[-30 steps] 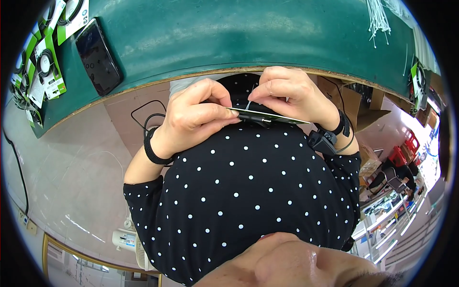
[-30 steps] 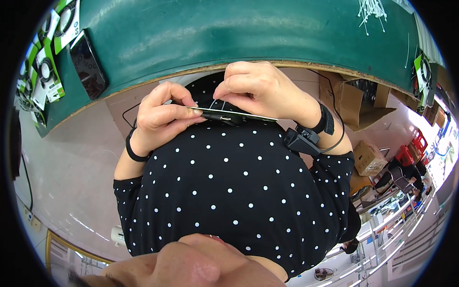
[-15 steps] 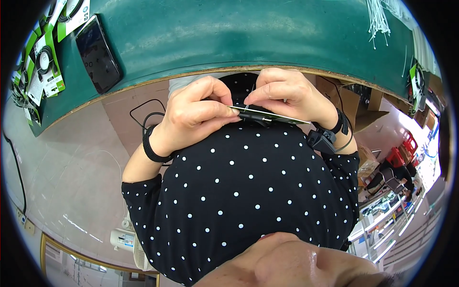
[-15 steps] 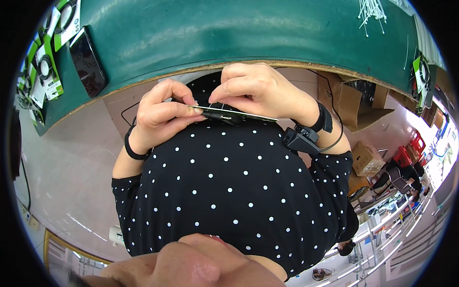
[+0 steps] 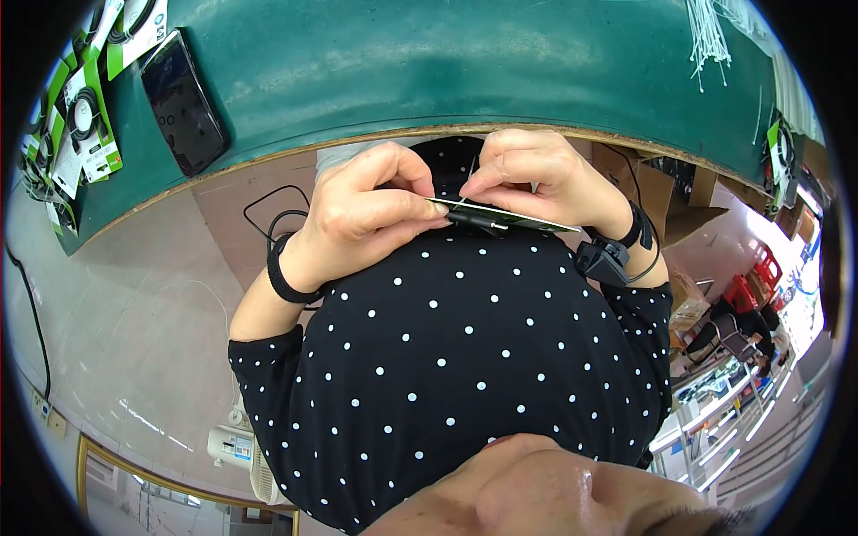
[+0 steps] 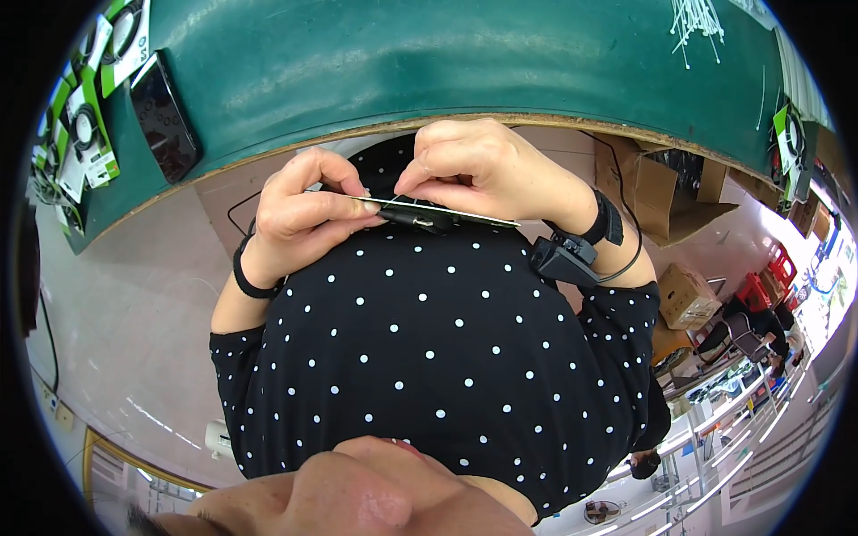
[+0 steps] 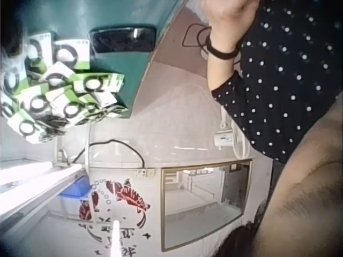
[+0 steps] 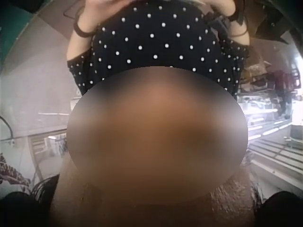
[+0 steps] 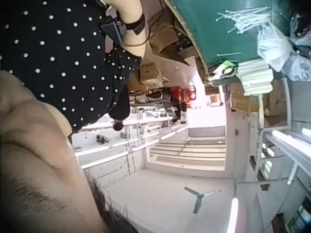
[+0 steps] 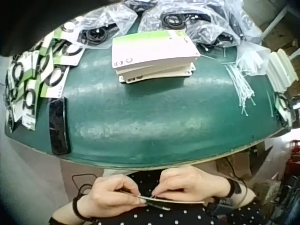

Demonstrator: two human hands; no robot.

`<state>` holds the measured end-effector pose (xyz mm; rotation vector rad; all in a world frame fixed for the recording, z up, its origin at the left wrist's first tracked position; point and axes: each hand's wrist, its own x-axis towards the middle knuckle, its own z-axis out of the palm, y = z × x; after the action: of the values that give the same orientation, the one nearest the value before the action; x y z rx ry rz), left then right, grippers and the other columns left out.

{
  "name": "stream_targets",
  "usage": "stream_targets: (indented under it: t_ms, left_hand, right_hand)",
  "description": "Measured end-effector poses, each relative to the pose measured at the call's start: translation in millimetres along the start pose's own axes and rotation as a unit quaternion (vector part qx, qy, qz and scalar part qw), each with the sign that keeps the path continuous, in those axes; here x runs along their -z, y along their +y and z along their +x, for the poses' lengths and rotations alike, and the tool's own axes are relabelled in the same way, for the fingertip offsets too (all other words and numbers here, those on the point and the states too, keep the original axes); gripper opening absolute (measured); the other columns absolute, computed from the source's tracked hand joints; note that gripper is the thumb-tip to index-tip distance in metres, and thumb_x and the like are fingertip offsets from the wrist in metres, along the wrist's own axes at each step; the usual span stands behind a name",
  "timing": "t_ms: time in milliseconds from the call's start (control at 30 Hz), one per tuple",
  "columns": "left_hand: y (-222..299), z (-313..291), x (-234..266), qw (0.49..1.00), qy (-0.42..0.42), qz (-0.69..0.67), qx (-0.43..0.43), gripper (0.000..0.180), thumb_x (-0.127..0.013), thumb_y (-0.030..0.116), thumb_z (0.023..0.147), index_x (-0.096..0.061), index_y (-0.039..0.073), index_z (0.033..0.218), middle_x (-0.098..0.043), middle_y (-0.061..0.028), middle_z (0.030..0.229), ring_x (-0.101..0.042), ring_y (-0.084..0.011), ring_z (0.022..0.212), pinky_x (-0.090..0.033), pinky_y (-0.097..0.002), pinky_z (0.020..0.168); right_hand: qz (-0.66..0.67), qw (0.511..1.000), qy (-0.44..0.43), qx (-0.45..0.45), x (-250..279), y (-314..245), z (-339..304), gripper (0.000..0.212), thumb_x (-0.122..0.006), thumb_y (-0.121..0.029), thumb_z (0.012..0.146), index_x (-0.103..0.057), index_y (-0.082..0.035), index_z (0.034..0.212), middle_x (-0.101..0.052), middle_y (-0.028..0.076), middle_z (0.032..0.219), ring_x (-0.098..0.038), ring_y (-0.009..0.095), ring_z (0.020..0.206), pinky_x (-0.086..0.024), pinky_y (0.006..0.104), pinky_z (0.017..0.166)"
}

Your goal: The person secures a coiled cable to a cardboard backing by threading a plastic tie through the card and around the cable. They pull the tie tight by hand and then repeat the process with a second plastic tie.

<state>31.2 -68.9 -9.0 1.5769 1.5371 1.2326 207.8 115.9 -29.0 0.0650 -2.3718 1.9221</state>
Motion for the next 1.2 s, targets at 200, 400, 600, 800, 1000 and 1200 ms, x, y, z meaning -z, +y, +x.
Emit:
stream_targets:
  t_ms: [200, 400, 600, 800, 1000, 1200]
  left_hand:
    - [1.4, -1.7, 0.4, 1.0, -0.015, -0.005, 0.027, 0.022, -0.087, 0.006, 0.065, -0.076, 0.007, 0.084, -0.063, -0.0049, 0.086, -0.062, -0.0164, 0.074, -0.047, -0.0262, 0.057]
    - [0.4, 1.2, 0.5, 0.996, -0.007, -0.054, 0.075, 0.02, -0.087, 0.004, 0.066, -0.075, 0.007, 0.082, -0.064, -0.0055, 0.086, -0.062, -0.0164, 0.075, -0.047, -0.0258, 0.059]
    - [11.8, 18.2, 14.6, 0.97, -0.04, -0.104, 0.217, 0.021, -0.087, 0.006, 0.069, -0.07, 0.004, 0.08, -0.068, -0.0041, 0.085, -0.066, -0.0125, 0.074, -0.051, -0.0231, 0.066]
    - [3.7, 25.0, 24.7, 0.931, -0.088, -0.184, 0.303, 0.025, -0.089, 0.008, 0.071, -0.069, 0.001, 0.083, -0.07, -0.0031, 0.086, -0.067, -0.0088, 0.077, -0.053, -0.0216, 0.071]
    - [-7.3, 26.7, 29.8, 0.891, -0.11, -0.261, 0.354, 0.024, -0.087, 0.007, 0.073, -0.072, 0.001, 0.09, -0.072, -0.0034, 0.082, -0.067, -0.0085, 0.075, -0.054, -0.0232, 0.071]
    - [-0.1, 24.6, 32.4, 0.882, -0.032, -0.309, 0.355, 0.021, -0.083, 0.002, 0.076, -0.072, -0.001, 0.094, -0.073, -0.0064, 0.087, -0.069, -0.0112, 0.079, -0.055, -0.0231, 0.073]
  right_hand:
    - [0.032, 0.999, -0.027, -0.022, 2.1, -3.1, 2.7, 0.015, -0.075, 0.002, 0.079, -0.074, -0.003, 0.093, -0.063, 0.006, 0.079, -0.061, 0.017, 0.069, -0.046, 0.0293, 0.058]
    - [0.068, 0.997, -0.006, -0.032, 0.0, -2.3, 9.1, 0.014, -0.075, 0.0, 0.081, -0.074, -0.002, 0.094, -0.067, 0.007, 0.083, -0.061, 0.017, 0.071, -0.046, 0.0268, 0.058]
    - [0.097, 0.995, -0.005, -0.023, -1.3, -2.7, 14.7, 0.012, -0.076, -0.002, 0.081, -0.073, -0.002, 0.092, -0.069, 0.007, 0.085, -0.062, 0.014, 0.07, -0.047, 0.0253, 0.06]
    - [0.084, 0.993, -0.027, -0.082, 7.2, -14.0, 24.9, 0.012, -0.077, -0.005, 0.081, -0.071, -0.001, 0.091, -0.07, 0.004, 0.088, -0.064, 0.011, 0.071, -0.049, 0.0242, 0.062]
    - [0.159, 0.973, -0.066, -0.151, 21.4, -8.0, 43.2, 0.019, -0.077, -0.006, 0.082, -0.068, 0.001, 0.097, -0.071, 0.005, 0.089, -0.066, 0.01, 0.077, -0.052, 0.0228, 0.068]
    - [0.269, 0.931, -0.1, -0.225, 34.1, -5.4, 61.8, 0.026, -0.076, -0.009, 0.084, -0.066, 0.004, 0.105, -0.071, 0.009, 0.095, -0.069, 0.012, 0.084, -0.055, 0.0234, 0.076]
